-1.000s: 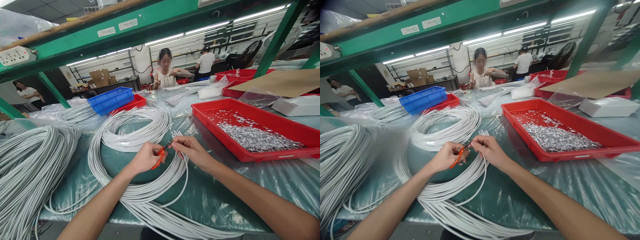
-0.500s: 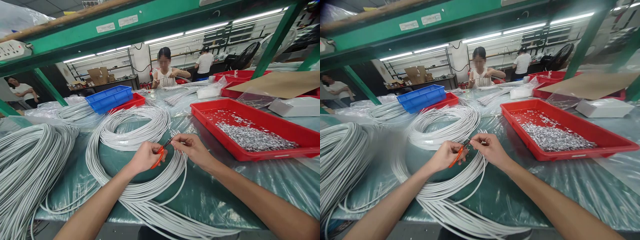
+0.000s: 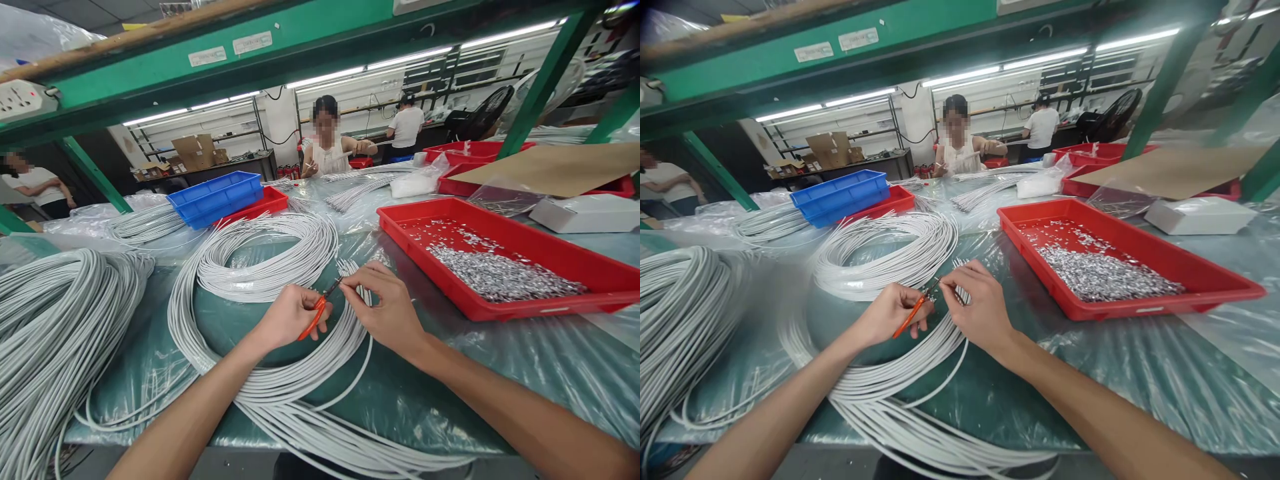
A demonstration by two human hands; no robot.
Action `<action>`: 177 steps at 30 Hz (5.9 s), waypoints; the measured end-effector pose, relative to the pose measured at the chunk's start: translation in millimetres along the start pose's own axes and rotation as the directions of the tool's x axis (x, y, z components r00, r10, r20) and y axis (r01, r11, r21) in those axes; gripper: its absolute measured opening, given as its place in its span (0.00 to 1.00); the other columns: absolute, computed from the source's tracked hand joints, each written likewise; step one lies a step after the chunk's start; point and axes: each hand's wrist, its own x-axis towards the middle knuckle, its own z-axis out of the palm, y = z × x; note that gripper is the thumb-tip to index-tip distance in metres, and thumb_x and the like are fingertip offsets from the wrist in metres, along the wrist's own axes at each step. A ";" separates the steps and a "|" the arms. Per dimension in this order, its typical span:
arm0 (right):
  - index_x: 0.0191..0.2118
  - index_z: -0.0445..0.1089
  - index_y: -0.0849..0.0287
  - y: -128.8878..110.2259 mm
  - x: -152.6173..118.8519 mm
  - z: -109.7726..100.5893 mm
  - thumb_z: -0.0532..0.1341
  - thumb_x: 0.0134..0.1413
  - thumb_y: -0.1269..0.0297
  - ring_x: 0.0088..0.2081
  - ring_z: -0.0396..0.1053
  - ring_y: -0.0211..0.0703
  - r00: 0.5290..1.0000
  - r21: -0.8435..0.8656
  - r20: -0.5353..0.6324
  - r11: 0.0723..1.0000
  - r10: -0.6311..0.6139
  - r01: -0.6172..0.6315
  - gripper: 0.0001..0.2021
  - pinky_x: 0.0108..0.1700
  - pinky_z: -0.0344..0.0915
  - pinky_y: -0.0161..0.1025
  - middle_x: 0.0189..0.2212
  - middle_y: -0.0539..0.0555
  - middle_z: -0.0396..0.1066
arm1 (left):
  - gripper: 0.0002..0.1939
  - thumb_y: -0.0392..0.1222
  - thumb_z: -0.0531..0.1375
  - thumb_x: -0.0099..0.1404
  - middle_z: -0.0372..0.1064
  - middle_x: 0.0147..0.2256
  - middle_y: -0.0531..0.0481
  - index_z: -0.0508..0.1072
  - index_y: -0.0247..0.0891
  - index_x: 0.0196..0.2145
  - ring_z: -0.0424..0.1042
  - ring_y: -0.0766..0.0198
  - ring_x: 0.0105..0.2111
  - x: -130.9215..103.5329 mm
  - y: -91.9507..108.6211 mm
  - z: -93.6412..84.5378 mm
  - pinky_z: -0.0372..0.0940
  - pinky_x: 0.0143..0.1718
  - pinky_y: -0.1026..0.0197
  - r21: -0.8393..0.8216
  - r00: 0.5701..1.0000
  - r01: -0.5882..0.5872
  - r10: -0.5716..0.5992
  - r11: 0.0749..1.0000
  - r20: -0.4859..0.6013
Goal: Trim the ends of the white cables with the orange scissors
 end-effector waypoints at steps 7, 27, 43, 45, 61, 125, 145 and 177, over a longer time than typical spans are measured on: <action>0.29 0.71 0.57 3.8 0.4 3.2 0.59 0.58 0.63 0.28 0.64 0.43 0.988 0.075 0.000 0.985 0.153 -0.153 0.08 0.35 0.62 0.40 0.24 0.52 0.71 | 0.11 0.44 0.62 0.57 0.71 0.22 0.51 0.70 0.33 0.23 0.66 0.71 0.18 4.4 -3.2 0.3 0.61 0.21 0.69 -0.023 0.999 0.017 -0.018 1.000 -0.037; 0.30 0.71 0.61 2.6 -6.5 8.7 0.57 0.62 0.60 0.28 0.64 0.39 0.919 0.296 0.312 0.895 0.240 -0.334 0.13 0.31 0.60 0.36 0.24 0.51 0.68 | 0.14 0.46 0.67 0.56 0.69 0.22 0.53 0.74 0.31 0.33 0.68 0.71 0.21 4.7 1.0 -1.9 0.64 0.24 0.69 -0.223 0.964 -0.184 0.132 0.957 -0.230; 0.26 0.68 0.61 2.6 -4.2 11.2 0.59 0.60 0.57 0.23 0.59 0.34 0.896 0.425 0.367 0.812 0.251 -0.401 0.15 0.26 0.57 0.34 0.21 0.48 0.63 | 0.05 0.30 0.61 0.53 0.68 0.20 0.55 0.73 0.32 0.31 0.67 0.72 0.21 3.7 3.2 -2.1 0.62 0.24 0.70 -0.246 0.969 -0.188 0.139 0.951 -0.203; 0.27 0.68 0.61 3.0 -4.0 11.3 0.59 0.60 0.57 0.22 0.59 0.34 0.892 0.431 0.372 0.803 0.256 -0.410 0.15 0.26 0.56 0.34 0.20 0.48 0.63 | 0.04 0.30 0.61 0.53 0.68 0.21 0.55 0.73 0.32 0.30 0.66 0.72 0.21 3.5 3.4 -2.1 0.62 0.24 0.71 -0.242 0.969 -0.189 0.142 0.952 -0.201; 0.23 0.66 0.60 -0.1 -2.4 8.2 0.62 0.56 0.56 0.20 0.57 0.33 0.826 0.515 0.459 0.659 0.328 -0.548 0.16 0.25 0.54 0.34 0.18 0.46 0.61 | 0.03 0.35 0.62 0.58 0.68 0.21 0.53 0.73 0.32 0.31 0.68 0.71 0.22 1.8 1.9 -2.3 0.63 0.25 0.69 -0.161 0.966 -0.207 0.175 0.965 -0.190; 0.35 0.69 0.60 7.5 2.7 5.0 0.60 0.59 0.52 0.17 0.54 0.31 0.883 0.621 0.338 0.627 0.327 -0.470 0.14 0.21 0.52 0.33 0.18 0.43 0.55 | 0.06 0.38 0.62 0.55 0.65 0.22 0.53 0.71 0.34 0.23 0.62 0.69 0.22 4.5 -3.8 -4.5 0.58 0.24 0.66 -0.066 0.994 -0.093 0.089 0.994 -0.060; 0.32 0.70 0.60 7.6 -0.5 6.6 0.60 0.58 0.48 0.17 0.46 0.31 0.896 0.565 0.326 0.699 0.300 -0.439 0.18 0.20 0.43 0.35 0.17 0.42 0.47 | 0.06 0.36 0.57 0.54 0.61 0.21 0.54 0.68 0.36 0.21 0.59 0.69 0.22 1.2 -1.8 -6.8 0.55 0.25 0.65 0.033 0.998 -0.058 0.058 0.998 -0.014; 0.30 0.69 0.61 4.6 3.3 1.6 0.59 0.58 0.50 0.17 0.48 0.31 0.851 0.527 0.447 0.688 0.274 -0.499 0.17 0.21 0.47 0.34 0.15 0.42 0.50 | 0.06 0.32 0.54 0.56 0.66 0.23 0.53 0.67 0.35 0.22 0.67 0.68 0.24 2.2 -9.5 -3.7 0.65 0.28 0.66 -0.019 0.991 -0.132 0.133 0.991 0.028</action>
